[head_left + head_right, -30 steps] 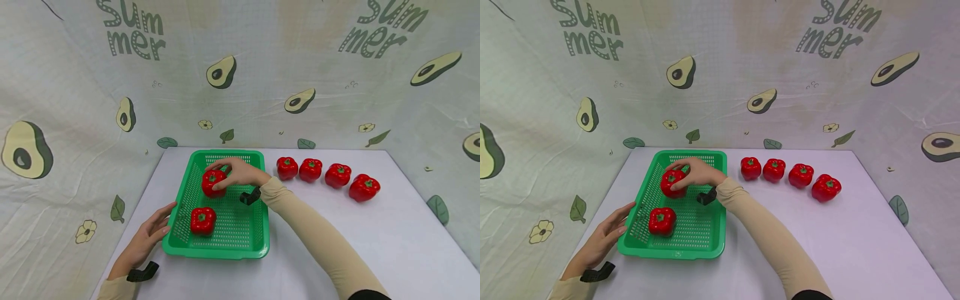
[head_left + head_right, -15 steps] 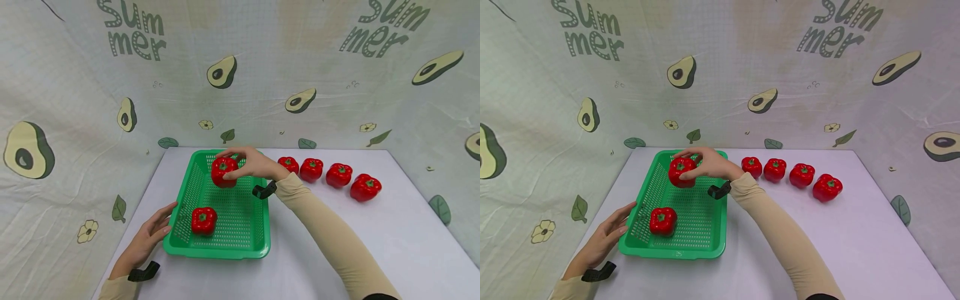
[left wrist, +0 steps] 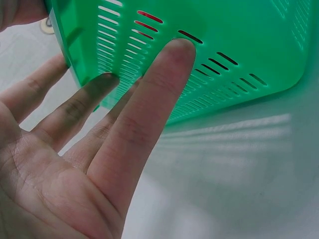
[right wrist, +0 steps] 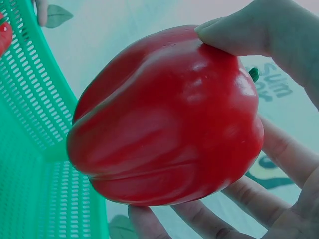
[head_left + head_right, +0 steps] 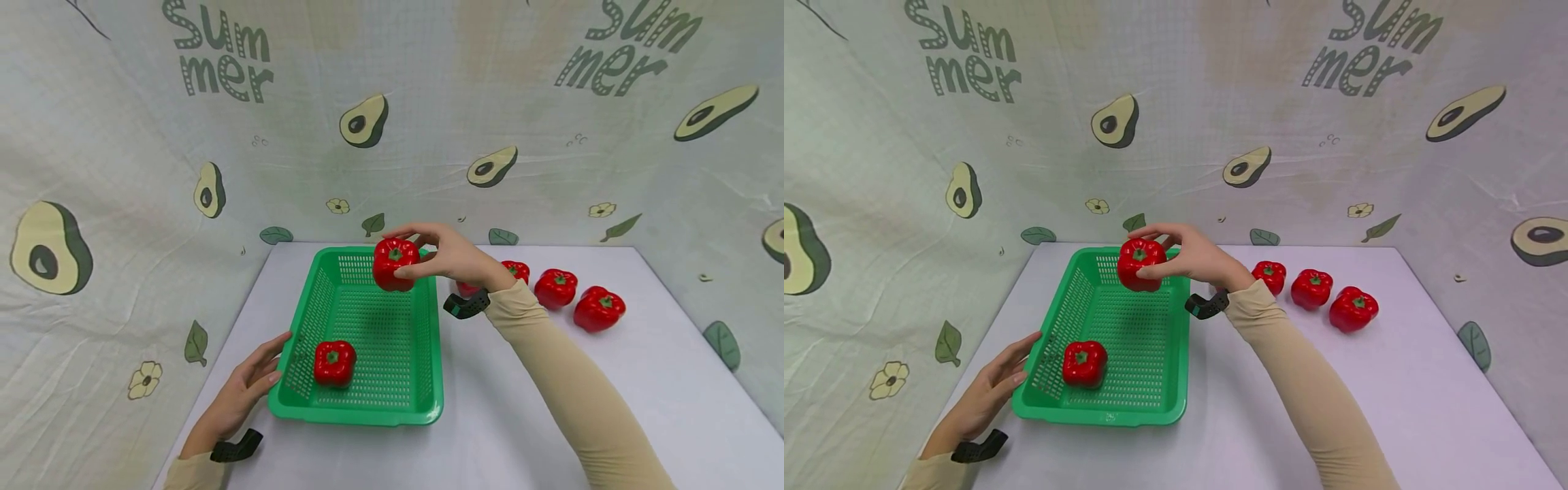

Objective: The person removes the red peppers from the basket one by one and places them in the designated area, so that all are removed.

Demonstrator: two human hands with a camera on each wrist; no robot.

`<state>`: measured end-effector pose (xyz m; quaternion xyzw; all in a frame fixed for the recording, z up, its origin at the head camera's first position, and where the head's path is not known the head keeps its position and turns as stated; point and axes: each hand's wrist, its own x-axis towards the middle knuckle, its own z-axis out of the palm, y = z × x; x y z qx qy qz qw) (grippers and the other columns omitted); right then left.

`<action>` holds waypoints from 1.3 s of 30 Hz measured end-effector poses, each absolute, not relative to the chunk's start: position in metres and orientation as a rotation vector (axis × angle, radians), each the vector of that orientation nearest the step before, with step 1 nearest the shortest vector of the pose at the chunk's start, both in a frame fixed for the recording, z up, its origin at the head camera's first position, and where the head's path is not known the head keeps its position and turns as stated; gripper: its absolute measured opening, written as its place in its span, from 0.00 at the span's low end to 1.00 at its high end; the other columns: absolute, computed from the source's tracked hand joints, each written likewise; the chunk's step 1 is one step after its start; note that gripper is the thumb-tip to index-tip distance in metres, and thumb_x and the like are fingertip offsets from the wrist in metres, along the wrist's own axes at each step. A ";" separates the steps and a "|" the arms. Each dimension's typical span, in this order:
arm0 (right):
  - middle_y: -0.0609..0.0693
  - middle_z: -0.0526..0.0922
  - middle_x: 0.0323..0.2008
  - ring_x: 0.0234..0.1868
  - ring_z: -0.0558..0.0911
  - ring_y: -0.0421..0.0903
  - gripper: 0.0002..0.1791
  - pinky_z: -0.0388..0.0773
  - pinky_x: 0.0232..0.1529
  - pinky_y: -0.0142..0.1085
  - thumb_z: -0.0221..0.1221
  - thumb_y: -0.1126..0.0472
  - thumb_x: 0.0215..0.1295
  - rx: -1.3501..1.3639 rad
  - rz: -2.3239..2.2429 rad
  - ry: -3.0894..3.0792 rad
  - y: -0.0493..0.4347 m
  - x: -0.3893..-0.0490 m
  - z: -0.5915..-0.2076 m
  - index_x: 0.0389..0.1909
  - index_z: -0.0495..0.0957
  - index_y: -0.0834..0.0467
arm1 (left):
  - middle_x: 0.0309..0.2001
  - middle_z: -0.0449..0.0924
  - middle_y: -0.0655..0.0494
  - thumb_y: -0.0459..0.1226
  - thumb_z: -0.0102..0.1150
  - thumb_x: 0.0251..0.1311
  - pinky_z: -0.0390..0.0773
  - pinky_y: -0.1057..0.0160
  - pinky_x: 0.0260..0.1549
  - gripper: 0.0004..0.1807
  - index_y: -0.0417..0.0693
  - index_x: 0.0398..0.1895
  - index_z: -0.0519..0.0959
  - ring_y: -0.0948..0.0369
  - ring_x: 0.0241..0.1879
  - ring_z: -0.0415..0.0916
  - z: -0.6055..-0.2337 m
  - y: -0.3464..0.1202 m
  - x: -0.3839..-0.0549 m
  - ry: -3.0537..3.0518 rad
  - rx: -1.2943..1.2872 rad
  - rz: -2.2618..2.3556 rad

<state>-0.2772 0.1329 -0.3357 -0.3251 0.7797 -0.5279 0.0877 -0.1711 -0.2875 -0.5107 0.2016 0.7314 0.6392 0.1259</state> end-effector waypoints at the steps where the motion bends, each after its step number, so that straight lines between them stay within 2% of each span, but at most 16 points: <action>1: 0.51 0.77 0.56 0.54 0.74 0.56 0.32 0.82 0.45 0.48 0.70 0.62 0.59 -0.957 -1.572 2.329 0.135 -0.274 -0.332 0.66 0.74 0.53 | 0.77 0.51 0.48 0.31 0.47 0.75 0.72 0.65 0.57 0.33 0.55 0.79 0.53 0.66 0.70 0.61 -0.511 -0.288 -0.171 2.130 0.587 1.860; 7: 0.54 0.76 0.56 0.54 0.74 0.58 0.32 0.82 0.45 0.47 0.69 0.64 0.59 -0.870 -1.563 2.387 0.149 -0.257 -0.313 0.65 0.73 0.57 | 0.77 0.51 0.50 0.32 0.48 0.75 0.72 0.65 0.58 0.33 0.57 0.79 0.54 0.65 0.70 0.60 -0.511 -0.289 -0.170 2.133 0.568 1.861; 14: 0.53 0.74 0.58 0.54 0.75 0.57 0.32 0.82 0.45 0.47 0.69 0.65 0.59 -0.778 -1.564 2.421 0.165 -0.250 -0.310 0.66 0.73 0.56 | 0.77 0.51 0.48 0.30 0.46 0.75 0.72 0.65 0.58 0.33 0.54 0.79 0.52 0.65 0.70 0.60 -0.512 -0.291 -0.170 2.122 0.618 1.866; 19: 0.53 0.72 0.59 0.48 0.80 0.59 0.32 0.83 0.44 0.47 0.69 0.65 0.60 -0.731 -1.591 2.422 0.176 -0.247 -0.313 0.66 0.72 0.56 | 0.77 0.51 0.49 0.31 0.47 0.75 0.71 0.65 0.58 0.33 0.55 0.79 0.53 0.65 0.71 0.60 -0.513 -0.292 -0.172 2.129 0.617 1.860; 27: 0.48 0.75 0.57 0.54 0.75 0.55 0.35 0.84 0.40 0.47 0.74 0.57 0.55 -0.702 -1.588 2.500 0.205 -0.259 -0.349 0.64 0.74 0.44 | 0.77 0.51 0.49 0.30 0.46 0.75 0.71 0.65 0.59 0.33 0.55 0.79 0.53 0.65 0.71 0.60 -0.513 -0.291 -0.170 2.103 0.626 1.871; 32: 0.47 0.75 0.57 0.55 0.75 0.53 0.36 0.83 0.42 0.46 0.75 0.55 0.53 -0.637 -1.560 2.567 0.216 -0.258 -0.360 0.64 0.74 0.42 | 0.78 0.51 0.51 0.30 0.47 0.75 0.71 0.65 0.58 0.33 0.56 0.79 0.53 0.65 0.71 0.59 -0.512 -0.292 -0.169 2.122 0.619 1.862; 39: 0.49 0.73 0.58 0.54 0.74 0.56 0.36 0.83 0.41 0.46 0.74 0.53 0.55 -0.546 -1.532 2.628 0.237 -0.252 -0.378 0.66 0.73 0.43 | 0.77 0.52 0.52 0.31 0.47 0.75 0.71 0.65 0.59 0.33 0.57 0.79 0.54 0.63 0.72 0.59 -0.511 -0.291 -0.171 2.145 0.612 1.844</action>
